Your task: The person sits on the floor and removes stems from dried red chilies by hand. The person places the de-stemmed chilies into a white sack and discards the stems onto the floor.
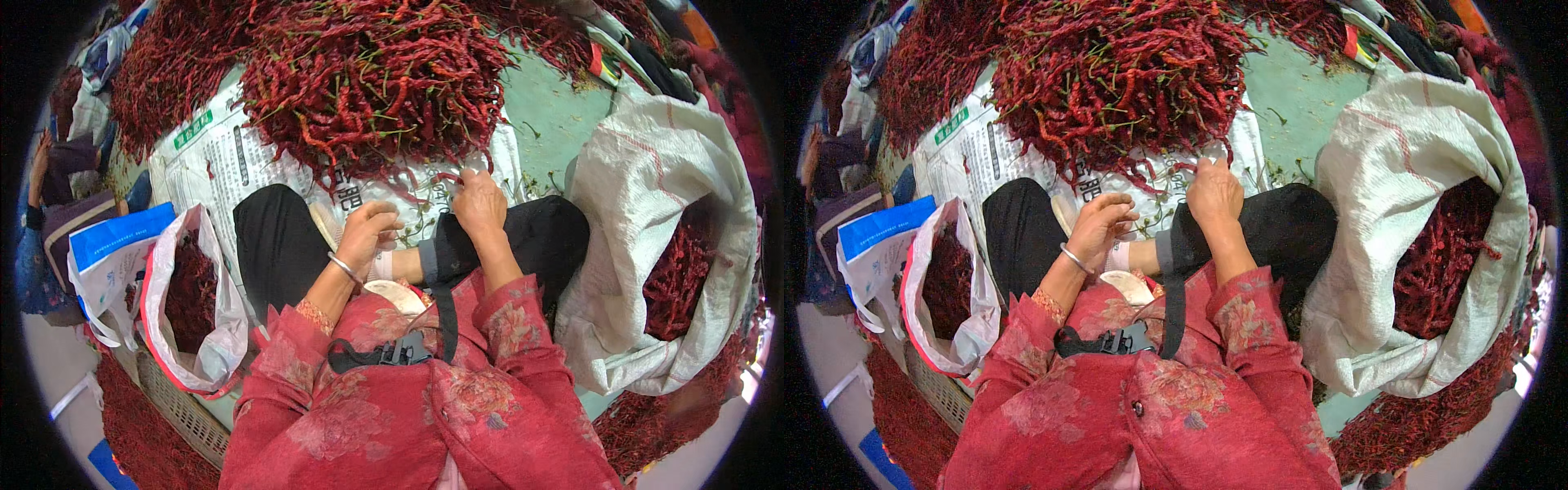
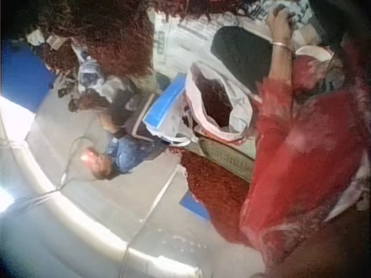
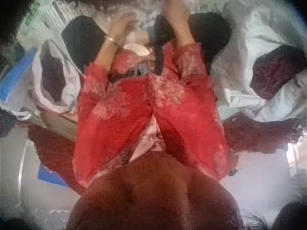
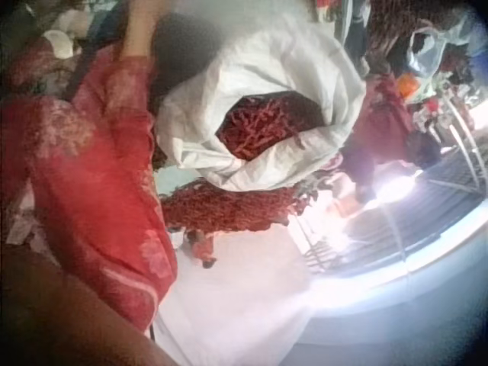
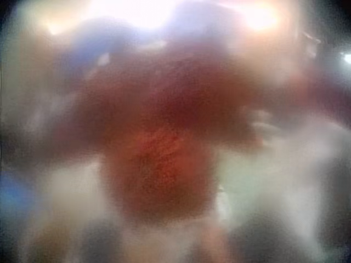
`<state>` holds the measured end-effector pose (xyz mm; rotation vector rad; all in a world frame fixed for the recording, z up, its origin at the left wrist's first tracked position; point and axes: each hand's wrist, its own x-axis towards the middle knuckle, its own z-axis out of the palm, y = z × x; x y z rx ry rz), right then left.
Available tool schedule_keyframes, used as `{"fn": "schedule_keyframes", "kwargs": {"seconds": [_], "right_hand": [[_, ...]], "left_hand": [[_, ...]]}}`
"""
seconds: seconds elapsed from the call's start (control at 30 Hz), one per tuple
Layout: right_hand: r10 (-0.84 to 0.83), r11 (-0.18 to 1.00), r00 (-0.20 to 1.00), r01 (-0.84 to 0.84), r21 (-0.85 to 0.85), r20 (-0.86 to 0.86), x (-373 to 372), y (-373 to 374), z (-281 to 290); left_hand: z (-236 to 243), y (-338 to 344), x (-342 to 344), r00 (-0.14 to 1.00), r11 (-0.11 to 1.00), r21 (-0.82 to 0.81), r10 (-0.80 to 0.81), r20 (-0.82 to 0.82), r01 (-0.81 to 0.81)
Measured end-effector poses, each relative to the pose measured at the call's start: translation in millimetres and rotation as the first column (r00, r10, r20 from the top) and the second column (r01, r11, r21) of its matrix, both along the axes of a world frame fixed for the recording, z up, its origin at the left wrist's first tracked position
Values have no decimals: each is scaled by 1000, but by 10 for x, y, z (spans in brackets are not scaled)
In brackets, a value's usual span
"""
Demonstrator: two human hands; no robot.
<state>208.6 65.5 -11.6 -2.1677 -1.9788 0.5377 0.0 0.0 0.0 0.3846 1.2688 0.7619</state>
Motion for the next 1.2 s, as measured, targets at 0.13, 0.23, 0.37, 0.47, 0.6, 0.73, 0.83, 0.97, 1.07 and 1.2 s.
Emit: {"fn": "schedule_keyframes", "kwargs": {"seconds": [0.13,0.23,0.37,0.47,0.6,0.73,0.83,0.97,1.07,1.2], "right_hand": [[73,991,973,-96,-92,-219,-69,82,-82],[-183,910,704,-143,-388,-686,-166,-96,26],[-496,719,328,-365,-592,-804,-267,-489,423],[-374,745,381,-419,-519,-846,-254,-583,436],[-69,929,566,-263,-259,-821,-202,-549,633],[20,994,561,-99,-43,-827,-252,-553,571],[205,970,703,-51,239,-681,-373,-601,641],[-22,996,625,81,37,-781,-393,-595,613],[-552,823,180,276,-497,-814,-152,-388,122],[86,996,942,-79,35,-323,-158,-230,366]], "left_hand": [[119,52,8,999,998,60,-24,34,22],[175,59,-71,995,985,169,-56,82,42],[350,47,13,983,944,323,-119,137,69],[319,0,23,970,950,291,-166,180,109],[284,-50,44,973,945,317,-144,179,82],[224,-80,81,968,904,386,-236,89,185],[172,-109,130,967,895,392,-250,46,213],[453,-81,121,947,918,337,-275,166,208],[785,-59,19,886,888,420,-337,319,186],[621,-6,-276,947,938,251,171,274,-241]]}}
